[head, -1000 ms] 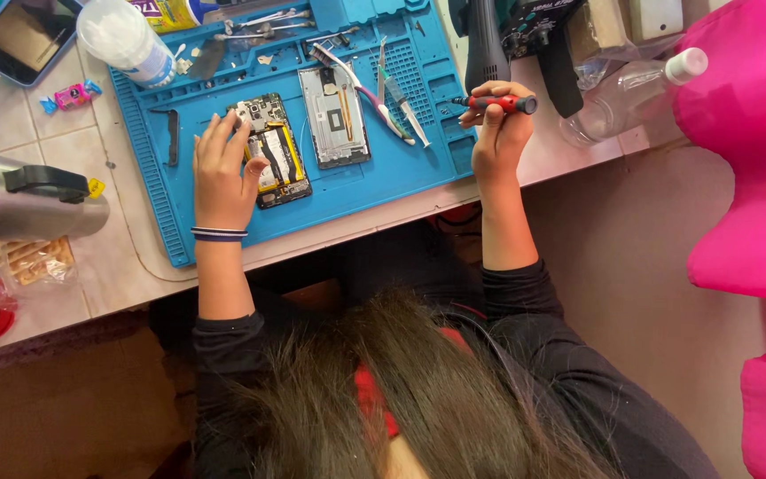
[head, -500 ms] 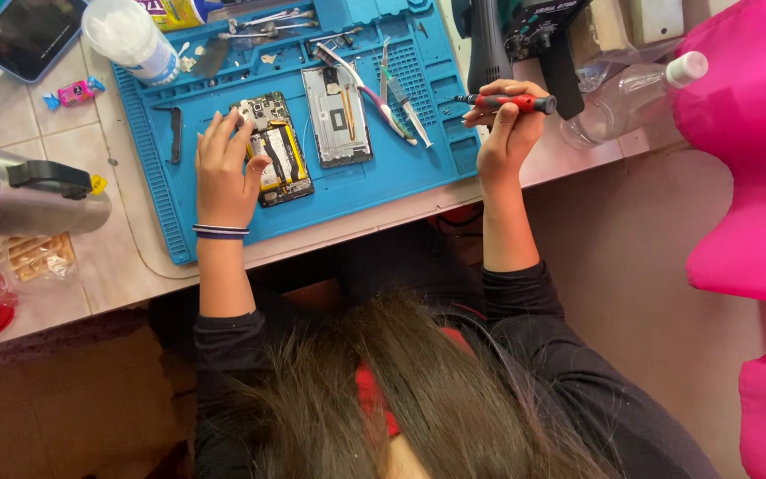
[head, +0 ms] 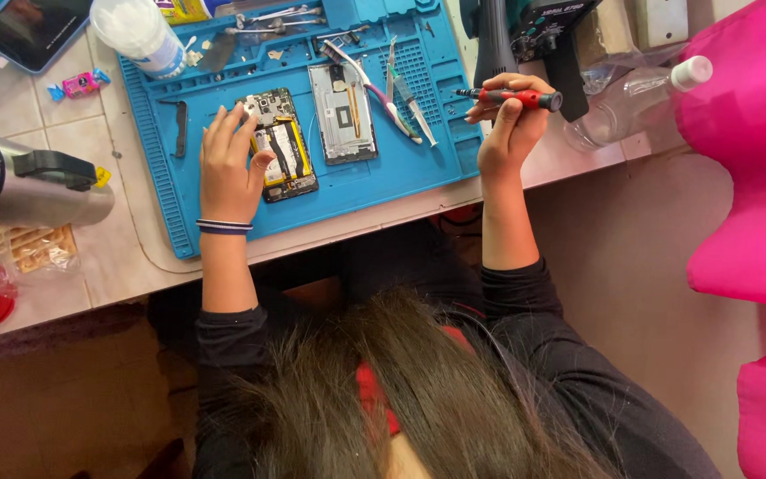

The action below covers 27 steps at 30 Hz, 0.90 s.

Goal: The person uses a screwdriver to remove and replace small screws on a smartphone's internal components while holding the device on an anti-static mat.

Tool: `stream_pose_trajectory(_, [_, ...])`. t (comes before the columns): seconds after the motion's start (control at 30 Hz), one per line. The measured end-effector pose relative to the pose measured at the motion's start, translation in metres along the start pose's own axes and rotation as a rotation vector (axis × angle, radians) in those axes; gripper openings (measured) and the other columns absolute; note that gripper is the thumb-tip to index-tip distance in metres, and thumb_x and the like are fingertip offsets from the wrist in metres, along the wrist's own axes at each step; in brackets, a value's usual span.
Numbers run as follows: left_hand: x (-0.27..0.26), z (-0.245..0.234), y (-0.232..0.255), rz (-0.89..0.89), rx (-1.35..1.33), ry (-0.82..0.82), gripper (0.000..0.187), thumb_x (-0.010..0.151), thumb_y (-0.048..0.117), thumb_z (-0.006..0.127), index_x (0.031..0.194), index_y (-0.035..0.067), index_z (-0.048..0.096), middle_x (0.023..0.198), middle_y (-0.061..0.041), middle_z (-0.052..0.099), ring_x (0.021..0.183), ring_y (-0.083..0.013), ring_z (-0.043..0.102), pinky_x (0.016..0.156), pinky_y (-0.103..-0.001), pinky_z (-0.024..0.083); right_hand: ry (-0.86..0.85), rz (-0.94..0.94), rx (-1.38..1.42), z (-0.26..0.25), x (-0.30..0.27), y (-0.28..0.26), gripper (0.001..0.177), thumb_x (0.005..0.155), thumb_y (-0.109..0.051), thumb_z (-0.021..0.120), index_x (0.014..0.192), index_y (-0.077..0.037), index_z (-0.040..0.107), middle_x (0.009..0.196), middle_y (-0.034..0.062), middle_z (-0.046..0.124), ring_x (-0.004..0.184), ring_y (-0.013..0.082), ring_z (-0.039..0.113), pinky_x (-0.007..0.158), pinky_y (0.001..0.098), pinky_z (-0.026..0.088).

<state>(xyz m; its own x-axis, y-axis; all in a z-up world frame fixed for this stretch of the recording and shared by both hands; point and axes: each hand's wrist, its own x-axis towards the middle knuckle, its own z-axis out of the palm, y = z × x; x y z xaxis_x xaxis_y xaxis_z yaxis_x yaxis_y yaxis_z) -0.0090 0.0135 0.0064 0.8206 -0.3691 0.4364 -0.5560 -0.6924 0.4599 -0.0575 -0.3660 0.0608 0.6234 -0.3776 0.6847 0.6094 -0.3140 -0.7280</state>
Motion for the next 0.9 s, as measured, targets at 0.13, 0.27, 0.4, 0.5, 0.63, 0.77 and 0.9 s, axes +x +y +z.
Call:
stream_pose_trajectory(0.13, [0.000,-0.001,0.001,0.007,-0.002,0.002,0.067,0.110,0.052,0.039,0.142,-0.003,0.062,0.151,-0.024,0.052,0.144,-0.0471,0.040,0.113,-0.067,0.033,-0.055,-0.012,-0.020,-0.010,-0.002,0.011,0.040,0.111,-0.044,0.044,0.108,-0.004,0.042,0.099,0.0221,0.059,0.055,0.0218,0.057,0.046,0.0274,0.046])
stream_pose_trajectory(0.27, [0.000,-0.002,0.003,0.004,-0.012,0.006,0.065,0.110,0.050,0.043,0.142,-0.003,0.061,0.152,-0.023,0.052,0.144,-0.0459,0.040,0.114,-0.068,0.033,-0.078,0.004,-0.054,-0.016,-0.005,0.013,0.034,0.112,-0.039,0.044,0.111,-0.005,0.039,0.098,0.0244,0.067,0.045,0.0196,0.051,0.043,0.0250,0.038])
stream_pose_trajectory(0.4, [0.008,-0.006,0.027,0.128,-0.145,0.256,0.038,0.110,0.030,0.054,0.127,-0.002,0.067,0.134,-0.021,0.066,0.131,-0.0414,0.056,0.118,-0.061,0.038,0.032,0.122,0.113,-0.004,0.008,-0.030,0.032,0.111,-0.045,0.042,0.107,-0.014,0.036,0.090,0.0250,0.071,0.042,0.0200,0.050,0.038,0.0228,0.028])
stream_pose_trajectory(0.5, [0.022,-0.010,0.094,0.207,-0.320,0.268,0.036,0.111,0.028,0.049,0.126,-0.001,0.064,0.122,-0.021,0.068,0.119,-0.0365,0.063,0.104,-0.048,0.055,-0.218,0.133,0.281,0.016,-0.002,-0.048,0.020,0.109,-0.025,0.054,0.107,-0.006,0.046,0.102,0.0260,0.066,0.079,0.0301,0.068,0.067,0.0354,0.060])
stream_pose_trajectory(0.63, [0.028,0.032,0.111,0.349,-0.213,0.213,0.048,0.099,0.030,0.069,0.137,0.003,0.060,0.133,-0.019,0.065,0.126,-0.0358,0.060,0.115,-0.054,0.043,-0.379,-0.175,0.155,0.059,-0.034,-0.076,0.004,0.089,0.000,0.077,0.091,-0.001,0.073,0.091,0.0133,0.073,0.093,0.0367,0.074,0.089,0.0419,0.056])
stream_pose_trajectory(0.77, [0.030,0.023,0.111,0.473,-0.166,0.306,0.021,0.104,0.019,0.065,0.119,0.012,0.077,0.116,-0.004,0.077,0.113,-0.0243,0.072,0.114,-0.044,0.045,-0.541,-0.204,0.201,0.069,-0.059,-0.081,0.021,0.088,0.001,0.076,0.109,0.000,0.076,0.107,0.0184,0.071,0.096,0.0355,0.070,0.089,0.0449,0.058])
stream_pose_trajectory(0.9, [0.024,0.043,0.077,0.414,-0.318,0.385,0.020,0.105,0.011,0.062,0.109,0.009,0.081,0.109,-0.007,0.080,0.108,-0.0286,0.074,0.112,-0.045,0.047,-0.421,-0.234,-0.116,0.035,-0.038,-0.022,0.032,0.081,0.018,0.069,0.106,-0.001,0.076,0.094,0.0133,0.071,0.078,0.0293,0.068,0.065,0.0345,0.060])
